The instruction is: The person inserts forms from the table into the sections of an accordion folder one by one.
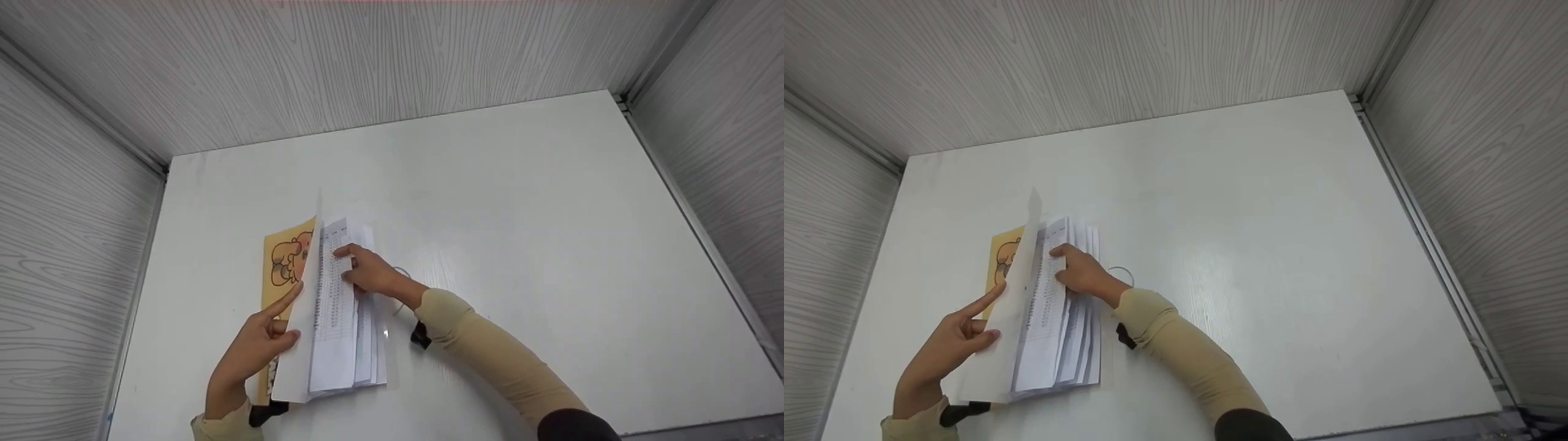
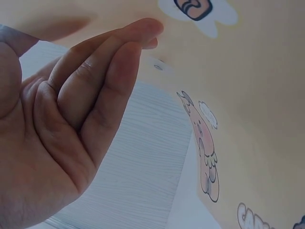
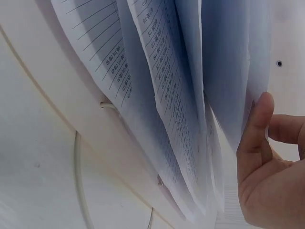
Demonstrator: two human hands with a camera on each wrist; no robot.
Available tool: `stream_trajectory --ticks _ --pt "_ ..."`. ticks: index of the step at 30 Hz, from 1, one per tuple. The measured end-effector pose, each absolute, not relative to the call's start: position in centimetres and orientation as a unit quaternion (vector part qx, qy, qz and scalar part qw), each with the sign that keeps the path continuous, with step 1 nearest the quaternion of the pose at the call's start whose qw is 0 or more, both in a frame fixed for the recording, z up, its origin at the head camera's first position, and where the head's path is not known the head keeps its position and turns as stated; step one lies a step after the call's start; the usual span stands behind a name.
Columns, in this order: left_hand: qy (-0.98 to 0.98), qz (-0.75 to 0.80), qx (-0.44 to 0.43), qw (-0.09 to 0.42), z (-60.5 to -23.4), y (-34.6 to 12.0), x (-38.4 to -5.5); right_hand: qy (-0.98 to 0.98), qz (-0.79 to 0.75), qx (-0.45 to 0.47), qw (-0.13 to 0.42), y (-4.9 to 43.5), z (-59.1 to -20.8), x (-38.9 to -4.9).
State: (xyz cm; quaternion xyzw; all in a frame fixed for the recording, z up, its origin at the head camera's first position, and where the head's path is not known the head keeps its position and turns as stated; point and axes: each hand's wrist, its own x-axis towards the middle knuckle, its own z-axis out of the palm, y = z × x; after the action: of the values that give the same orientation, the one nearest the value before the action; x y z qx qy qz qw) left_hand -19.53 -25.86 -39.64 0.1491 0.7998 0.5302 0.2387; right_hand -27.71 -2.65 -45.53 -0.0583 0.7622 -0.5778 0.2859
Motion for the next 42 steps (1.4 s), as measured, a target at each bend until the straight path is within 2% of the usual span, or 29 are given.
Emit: stream_trajectory --ticks 4,10,13,20,25,30,42 --pt "0.802 0.529 0.138 0.238 -39.8 -25.8 -19.4 0.745 -0.602 -0.096 0.27 -1.3 -45.3 -27.0" --pt "0.803 0.53 0.122 0.245 -40.1 -25.6 -19.4 0.763 -0.593 -0.163 0.2 1.7 -45.9 -25.8" --pt "0.803 0.528 0.127 0.247 -40.3 -25.5 -19.5 0.768 -0.585 -0.184 0.182 3.2 -46.7 -25.4" --pt "0.802 0.531 0.121 0.243 -40.6 -25.2 -19.6 0.785 -0.548 -0.208 0.199 4.7 -48.8 -24.9" --pt "0.793 0.542 0.138 0.242 -40.8 -24.8 -19.8 0.83 -0.463 -0.246 0.187 5.1 -49.9 -24.7" --pt "0.789 0.545 0.145 0.242 -41.1 -24.7 -19.8 0.861 -0.406 -0.238 0.195 5.5 -50.6 -24.7" --pt "0.809 0.544 0.076 0.21 -42.8 -23.2 -19.9 0.9 -0.319 -0.23 0.187 5.4 -51.6 -24.9"
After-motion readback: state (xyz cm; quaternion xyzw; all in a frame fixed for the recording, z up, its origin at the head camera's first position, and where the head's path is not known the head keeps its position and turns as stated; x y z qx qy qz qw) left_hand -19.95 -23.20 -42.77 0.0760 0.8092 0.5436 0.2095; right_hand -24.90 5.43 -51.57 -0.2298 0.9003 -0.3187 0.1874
